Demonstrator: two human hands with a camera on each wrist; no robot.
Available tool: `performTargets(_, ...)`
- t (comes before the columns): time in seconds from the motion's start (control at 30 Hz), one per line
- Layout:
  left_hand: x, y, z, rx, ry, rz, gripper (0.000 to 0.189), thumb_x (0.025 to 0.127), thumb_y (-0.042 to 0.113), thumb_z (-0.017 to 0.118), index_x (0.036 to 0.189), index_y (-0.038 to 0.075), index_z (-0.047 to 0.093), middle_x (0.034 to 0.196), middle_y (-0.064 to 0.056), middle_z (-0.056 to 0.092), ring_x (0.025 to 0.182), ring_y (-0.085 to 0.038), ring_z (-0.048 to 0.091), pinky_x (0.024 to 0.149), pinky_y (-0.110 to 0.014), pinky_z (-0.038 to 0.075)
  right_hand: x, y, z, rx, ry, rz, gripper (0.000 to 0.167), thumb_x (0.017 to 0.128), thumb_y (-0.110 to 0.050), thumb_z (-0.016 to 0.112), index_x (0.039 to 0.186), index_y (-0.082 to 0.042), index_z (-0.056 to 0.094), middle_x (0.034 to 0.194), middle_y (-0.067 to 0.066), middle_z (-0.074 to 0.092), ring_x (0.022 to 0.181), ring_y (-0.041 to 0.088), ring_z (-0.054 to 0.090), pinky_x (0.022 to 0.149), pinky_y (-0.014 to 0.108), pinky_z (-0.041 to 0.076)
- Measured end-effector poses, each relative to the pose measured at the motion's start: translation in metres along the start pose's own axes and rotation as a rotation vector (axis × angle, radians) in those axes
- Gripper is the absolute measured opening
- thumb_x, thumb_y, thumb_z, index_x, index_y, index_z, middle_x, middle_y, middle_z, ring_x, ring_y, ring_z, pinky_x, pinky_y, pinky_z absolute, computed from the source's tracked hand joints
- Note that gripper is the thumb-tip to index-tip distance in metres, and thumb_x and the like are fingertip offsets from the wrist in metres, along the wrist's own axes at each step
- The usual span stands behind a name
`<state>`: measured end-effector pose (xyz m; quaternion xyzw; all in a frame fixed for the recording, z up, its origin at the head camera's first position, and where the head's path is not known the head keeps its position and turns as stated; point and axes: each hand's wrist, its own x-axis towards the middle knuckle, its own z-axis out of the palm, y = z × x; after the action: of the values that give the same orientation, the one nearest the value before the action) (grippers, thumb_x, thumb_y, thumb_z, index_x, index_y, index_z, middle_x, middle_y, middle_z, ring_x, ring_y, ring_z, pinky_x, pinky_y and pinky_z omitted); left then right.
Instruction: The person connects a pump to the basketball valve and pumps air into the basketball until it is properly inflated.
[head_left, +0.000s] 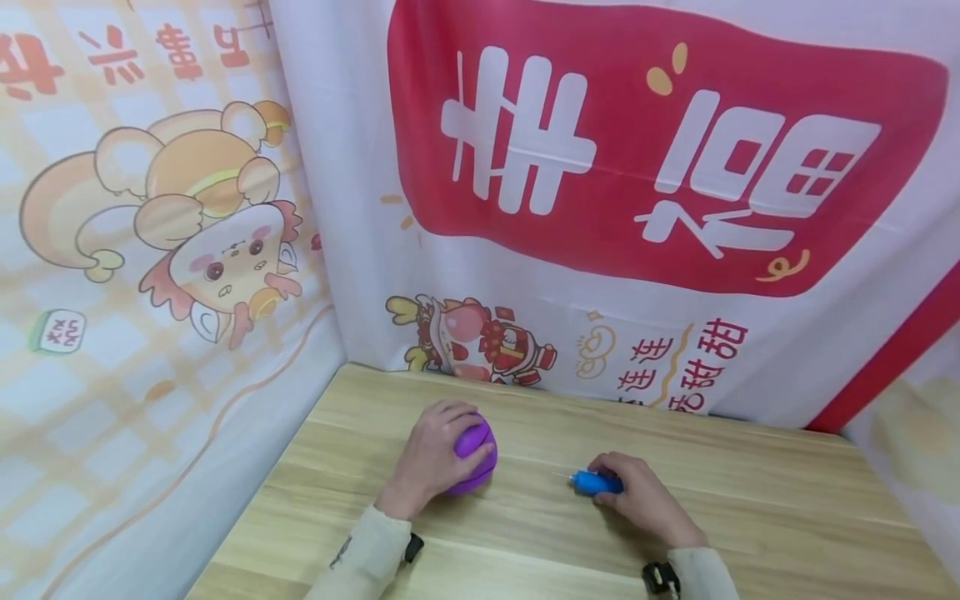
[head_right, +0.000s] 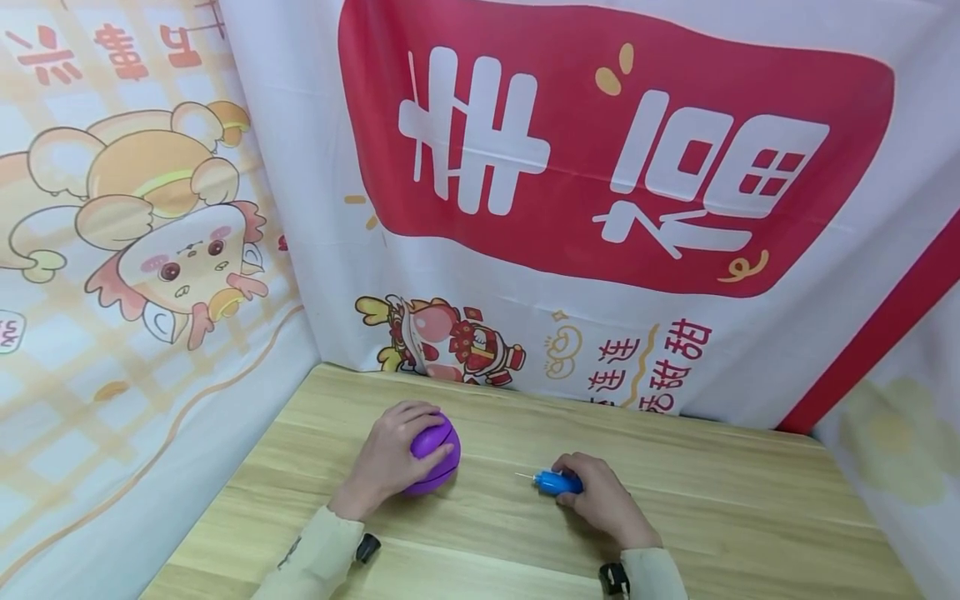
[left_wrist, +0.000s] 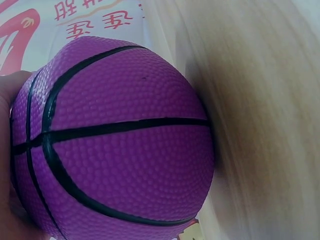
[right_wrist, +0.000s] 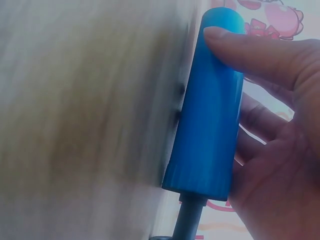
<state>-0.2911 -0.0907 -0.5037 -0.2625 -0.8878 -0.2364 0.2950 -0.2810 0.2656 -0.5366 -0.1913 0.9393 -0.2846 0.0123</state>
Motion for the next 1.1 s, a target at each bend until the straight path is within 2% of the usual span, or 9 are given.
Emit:
performTargets(0.17, 0.0003, 0.0001, -0.0005, 0.009, 0.013, 0.006, 0.038, 0.081, 0.045, 0.088, 0.108, 0.019, 0.08, 0.117, -0.003, 0.079, 0.114, -0.024, 0.072, 0.104, -0.047, 0.06, 0.0005, 0.0025, 0.0002, -0.02, 0.013, -0.016, 0.027, 0.084, -0.01, 0.086, 0.105, -0.021, 0.073, 0.104, -0.008, 0.074, 0.1, 0.011, 0.067, 0.091, 0.038, 0.06)
performTargets(0.4, 0.0005, -0.0011, -0.0004, 0.011, 0.01, 0.021, 0.038, 0.081, 0.045, 0.087, 0.108, 0.019, 0.08, 0.118, -0.004, 0.079, 0.114, -0.023, 0.072, 0.105, -0.047, 0.059, 0.001, 0.0006, -0.0013, -0.003, -0.011, 0.058, 0.025, 0.086, -0.008, 0.084, 0.105, -0.02, 0.073, 0.104, -0.007, 0.073, 0.101, 0.013, 0.066, 0.096, 0.049, 0.06)
performTargets(0.7, 0.0001, -0.0014, -0.0009, 0.011, 0.006, 0.019, 0.038, 0.081, 0.044, 0.088, 0.108, 0.019, 0.08, 0.118, -0.004, 0.079, 0.114, -0.023, 0.072, 0.106, -0.048, 0.058, -0.0002, -0.0006, -0.0023, -0.042, -0.024, 0.045, 0.026, 0.084, -0.009, 0.086, 0.103, -0.02, 0.072, 0.101, -0.008, 0.072, 0.098, 0.011, 0.065, 0.093, 0.045, 0.059)
performTargets(0.93, 0.0005, -0.0001, -0.0022, 0.022, 0.03, 0.049, 0.037, 0.081, 0.045, 0.088, 0.106, 0.019, 0.08, 0.116, -0.002, 0.08, 0.113, -0.021, 0.072, 0.104, -0.047, 0.059, -0.0003, -0.0022, -0.0016, -0.015, -0.021, 0.058, 0.025, 0.084, -0.011, 0.087, 0.102, -0.022, 0.072, 0.101, -0.008, 0.072, 0.098, 0.012, 0.065, 0.094, 0.047, 0.059)
performTargets(1.1, 0.001, 0.0022, -0.0038, 0.019, 0.011, 0.042, 0.037, 0.083, 0.045, 0.086, 0.107, 0.019, 0.08, 0.117, -0.003, 0.079, 0.114, -0.022, 0.072, 0.107, -0.049, 0.058, 0.0003, -0.0025, -0.0012, -0.01, -0.015, 0.075, 0.026, 0.083, -0.012, 0.087, 0.102, -0.022, 0.072, 0.103, -0.008, 0.072, 0.099, 0.013, 0.064, 0.096, 0.05, 0.059)
